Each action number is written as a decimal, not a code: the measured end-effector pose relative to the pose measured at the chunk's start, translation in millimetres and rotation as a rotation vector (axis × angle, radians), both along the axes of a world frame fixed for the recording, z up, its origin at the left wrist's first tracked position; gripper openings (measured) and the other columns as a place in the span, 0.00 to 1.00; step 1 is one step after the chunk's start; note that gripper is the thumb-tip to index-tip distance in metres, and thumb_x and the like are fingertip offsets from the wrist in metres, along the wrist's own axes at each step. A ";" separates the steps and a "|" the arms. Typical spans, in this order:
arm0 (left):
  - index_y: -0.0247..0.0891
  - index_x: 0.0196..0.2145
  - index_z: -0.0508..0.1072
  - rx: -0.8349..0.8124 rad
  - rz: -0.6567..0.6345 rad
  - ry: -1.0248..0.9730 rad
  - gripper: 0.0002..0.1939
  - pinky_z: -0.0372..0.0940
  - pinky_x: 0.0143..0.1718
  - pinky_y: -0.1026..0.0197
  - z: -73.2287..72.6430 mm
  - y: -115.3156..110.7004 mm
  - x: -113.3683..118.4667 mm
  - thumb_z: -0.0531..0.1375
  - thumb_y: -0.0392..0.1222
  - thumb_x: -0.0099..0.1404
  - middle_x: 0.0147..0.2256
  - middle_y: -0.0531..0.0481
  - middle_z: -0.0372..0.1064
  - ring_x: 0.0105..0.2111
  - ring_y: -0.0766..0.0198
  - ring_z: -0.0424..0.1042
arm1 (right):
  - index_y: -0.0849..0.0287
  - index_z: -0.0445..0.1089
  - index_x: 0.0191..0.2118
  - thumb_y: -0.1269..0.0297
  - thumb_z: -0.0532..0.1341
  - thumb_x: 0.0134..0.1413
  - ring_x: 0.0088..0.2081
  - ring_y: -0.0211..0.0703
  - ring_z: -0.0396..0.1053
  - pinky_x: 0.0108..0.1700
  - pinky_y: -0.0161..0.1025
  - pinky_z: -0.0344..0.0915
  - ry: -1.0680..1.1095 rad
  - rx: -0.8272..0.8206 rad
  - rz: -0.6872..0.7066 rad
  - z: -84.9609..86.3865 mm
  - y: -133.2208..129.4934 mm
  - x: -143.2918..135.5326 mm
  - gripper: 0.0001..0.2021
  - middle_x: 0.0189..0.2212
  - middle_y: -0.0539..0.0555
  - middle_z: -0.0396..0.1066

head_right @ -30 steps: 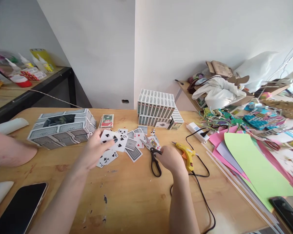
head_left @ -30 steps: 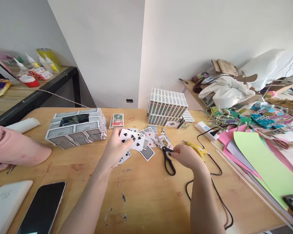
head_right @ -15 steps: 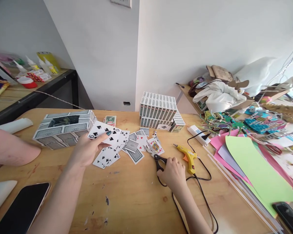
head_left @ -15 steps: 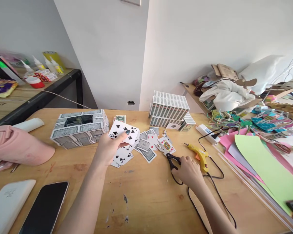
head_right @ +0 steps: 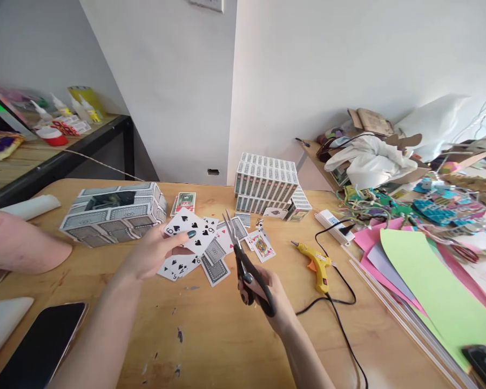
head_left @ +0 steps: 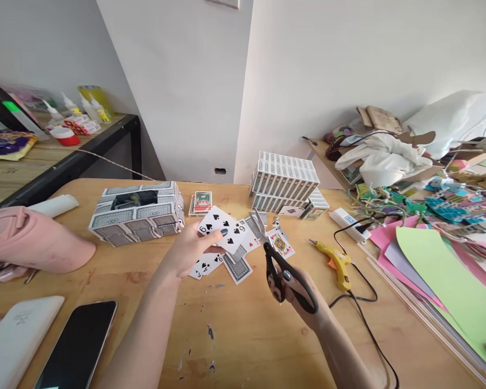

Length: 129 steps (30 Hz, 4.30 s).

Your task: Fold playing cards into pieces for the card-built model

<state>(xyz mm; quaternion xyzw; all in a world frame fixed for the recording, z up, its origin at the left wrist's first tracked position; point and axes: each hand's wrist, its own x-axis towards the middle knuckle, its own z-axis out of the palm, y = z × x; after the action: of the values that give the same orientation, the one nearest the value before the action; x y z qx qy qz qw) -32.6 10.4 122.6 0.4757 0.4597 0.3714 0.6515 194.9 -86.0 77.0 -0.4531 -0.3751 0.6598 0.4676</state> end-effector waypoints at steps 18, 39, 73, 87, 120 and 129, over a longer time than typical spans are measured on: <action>0.40 0.43 0.63 0.178 -0.001 0.198 0.14 0.58 0.21 0.67 12.4 -14.2 10.7 0.57 0.44 0.59 0.27 0.54 0.67 0.23 0.67 0.66 | 0.65 0.68 0.32 0.44 0.59 0.48 0.23 0.35 0.57 0.24 0.34 0.52 0.073 0.105 0.212 2.3 -7.8 -20.0 0.23 0.23 0.52 0.61; 0.39 0.44 0.64 0.122 0.032 0.050 0.16 0.63 0.25 0.66 19.9 -19.1 12.8 0.59 0.42 0.57 0.33 0.50 0.70 0.28 0.64 0.70 | 0.64 0.68 0.30 0.40 0.61 0.42 0.21 0.34 0.55 0.22 0.33 0.53 -0.002 0.111 0.183 18.1 -15.5 -25.2 0.26 0.20 0.50 0.57; 0.39 0.44 0.66 0.095 0.006 -0.032 0.17 0.65 0.25 0.65 24.2 -22.7 17.1 0.61 0.41 0.56 0.26 0.53 0.68 0.24 0.66 0.69 | 0.64 0.67 0.33 0.40 0.60 0.45 0.21 0.34 0.57 0.22 0.34 0.56 0.018 0.087 0.081 16.6 -17.4 -34.2 0.26 0.21 0.49 0.57; 0.39 0.44 0.64 0.137 0.017 0.035 0.15 0.65 0.27 0.66 22.6 -20.3 14.1 0.59 0.42 0.59 0.37 0.48 0.71 0.34 0.61 0.71 | 0.63 0.64 0.32 0.38 0.59 0.43 0.21 0.33 0.54 0.22 0.33 0.55 0.024 0.129 0.204 16.7 -27.0 -27.0 0.27 0.22 0.49 0.55; 0.38 0.43 0.64 0.100 -0.006 0.092 0.13 0.61 0.22 0.69 27.3 -21.5 15.3 0.58 0.41 0.59 0.34 0.50 0.70 0.30 0.65 0.70 | 0.64 0.65 0.26 0.44 0.64 0.41 0.15 0.30 0.56 0.17 0.30 0.54 -0.042 0.003 0.104 16.2 -24.9 -33.2 0.23 0.17 0.46 0.57; 0.38 0.42 0.65 0.086 -0.031 0.042 0.13 0.59 0.22 0.69 26.4 -20.2 12.1 0.58 0.39 0.59 0.30 0.54 0.67 0.26 0.70 0.66 | 0.64 0.65 0.25 0.41 0.63 0.40 0.14 0.30 0.54 0.15 0.30 0.51 0.011 0.023 0.113 12.8 -25.3 -32.8 0.26 0.15 0.46 0.56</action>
<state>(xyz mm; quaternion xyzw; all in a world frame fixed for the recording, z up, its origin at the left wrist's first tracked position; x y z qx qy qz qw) -20.5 -9.9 149.0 0.5179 0.4494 0.3707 0.6264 162.0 -111.2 89.8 -0.4221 -0.4051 0.6832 0.4370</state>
